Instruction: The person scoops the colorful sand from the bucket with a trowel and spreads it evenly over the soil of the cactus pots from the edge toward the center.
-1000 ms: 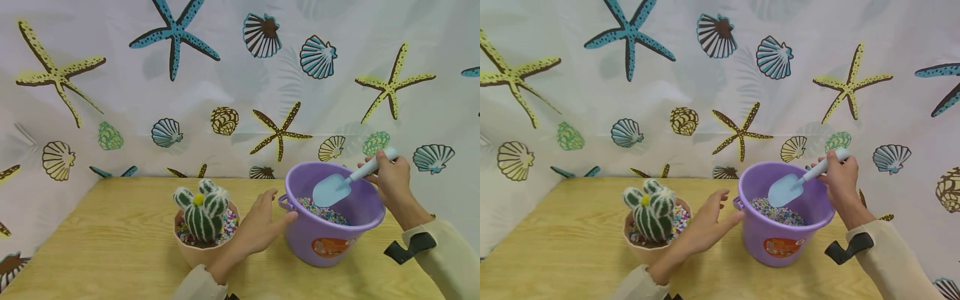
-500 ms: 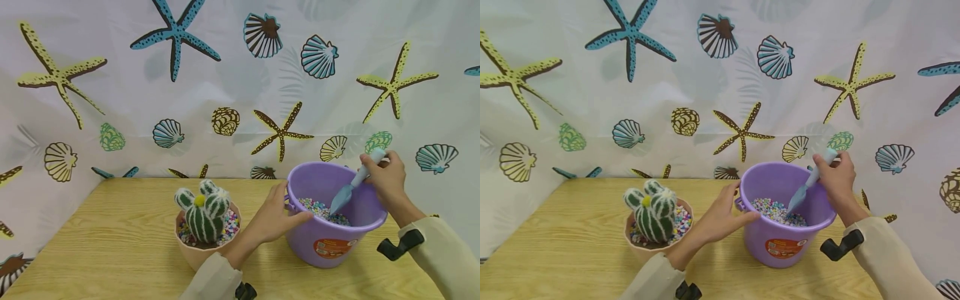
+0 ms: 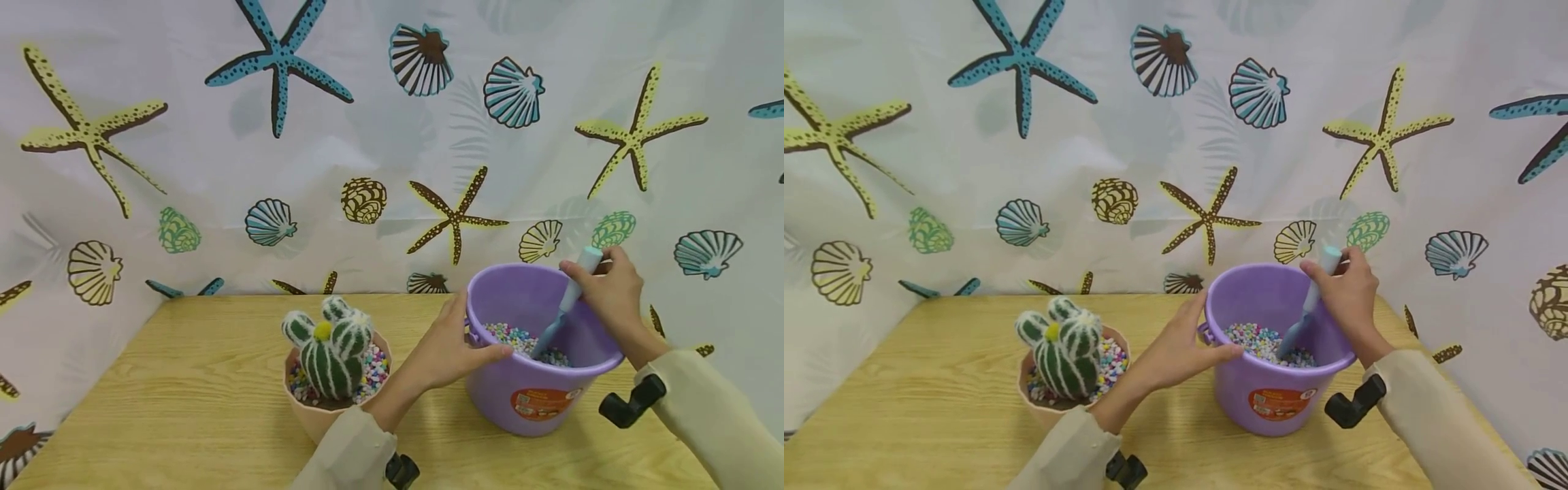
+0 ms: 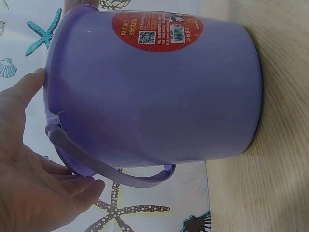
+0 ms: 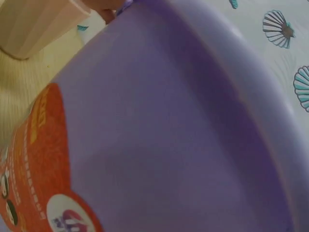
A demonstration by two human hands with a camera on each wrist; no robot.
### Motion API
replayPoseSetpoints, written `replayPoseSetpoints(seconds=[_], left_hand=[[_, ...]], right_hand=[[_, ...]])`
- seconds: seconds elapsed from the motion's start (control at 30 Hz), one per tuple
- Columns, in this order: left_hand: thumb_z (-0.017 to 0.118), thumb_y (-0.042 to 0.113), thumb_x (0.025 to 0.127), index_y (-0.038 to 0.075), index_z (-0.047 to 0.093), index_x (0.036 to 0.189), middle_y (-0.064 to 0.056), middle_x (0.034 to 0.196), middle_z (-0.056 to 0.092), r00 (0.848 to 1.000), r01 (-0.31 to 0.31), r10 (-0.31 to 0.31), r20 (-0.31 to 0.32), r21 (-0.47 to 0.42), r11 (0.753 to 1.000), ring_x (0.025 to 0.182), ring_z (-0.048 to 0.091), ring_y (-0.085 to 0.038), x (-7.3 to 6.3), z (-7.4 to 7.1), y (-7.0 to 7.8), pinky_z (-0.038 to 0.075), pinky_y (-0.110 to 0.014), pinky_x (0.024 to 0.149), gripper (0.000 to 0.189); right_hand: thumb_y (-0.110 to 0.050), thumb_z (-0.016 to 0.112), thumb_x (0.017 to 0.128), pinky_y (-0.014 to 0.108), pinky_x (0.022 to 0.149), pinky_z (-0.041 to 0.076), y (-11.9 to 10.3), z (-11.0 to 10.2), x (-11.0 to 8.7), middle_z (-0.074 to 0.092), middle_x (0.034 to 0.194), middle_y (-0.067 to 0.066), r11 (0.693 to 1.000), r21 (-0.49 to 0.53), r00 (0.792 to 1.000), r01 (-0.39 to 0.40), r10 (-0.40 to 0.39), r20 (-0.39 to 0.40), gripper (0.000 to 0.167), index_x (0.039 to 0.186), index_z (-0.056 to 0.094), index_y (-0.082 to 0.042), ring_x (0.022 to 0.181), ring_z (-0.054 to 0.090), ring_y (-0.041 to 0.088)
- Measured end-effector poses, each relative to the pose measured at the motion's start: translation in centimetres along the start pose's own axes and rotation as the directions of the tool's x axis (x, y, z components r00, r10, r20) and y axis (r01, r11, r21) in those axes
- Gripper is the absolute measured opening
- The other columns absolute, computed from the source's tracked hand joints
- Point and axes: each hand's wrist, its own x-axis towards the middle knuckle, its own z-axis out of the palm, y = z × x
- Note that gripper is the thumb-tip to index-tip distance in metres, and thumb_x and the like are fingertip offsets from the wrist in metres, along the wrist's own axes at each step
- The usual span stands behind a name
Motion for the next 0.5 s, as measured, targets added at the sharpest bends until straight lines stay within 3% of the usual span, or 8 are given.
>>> replayPoseSetpoints(seconds=[0.23,0.5], left_hand=[[0.075,0.047,0.078,0.012,0.017,0.152,-0.013,0.143,0.038,1.000,0.000,-0.001,0.021,0.027,1.000,0.126,0.047,-0.026,0.18,0.09,-0.07,0.042,-0.044,0.104,0.100],[0.075,0.048,0.077,0.010,0.014,0.154,-0.013,0.151,0.031,1.000,0.013,-0.014,0.012,0.039,0.999,0.131,0.043,-0.028,0.10,0.19,-0.13,0.039,-0.044,0.107,0.106]], right_hand=[[-0.040,0.060,0.092,0.034,0.066,0.044,-0.33,0.16,-0.47,0.057,0.100,0.025,0.995,-0.101,1.000,0.000,-0.003,-0.024,0.054,0.113,0.046,0.008,0.088,0.056,0.035],[-0.036,0.053,0.096,0.046,0.071,0.048,-0.97,0.75,-0.35,0.054,0.103,0.030,0.994,-0.104,0.999,-0.043,0.046,0.026,0.053,0.119,0.041,0.010,0.091,0.056,0.039]])
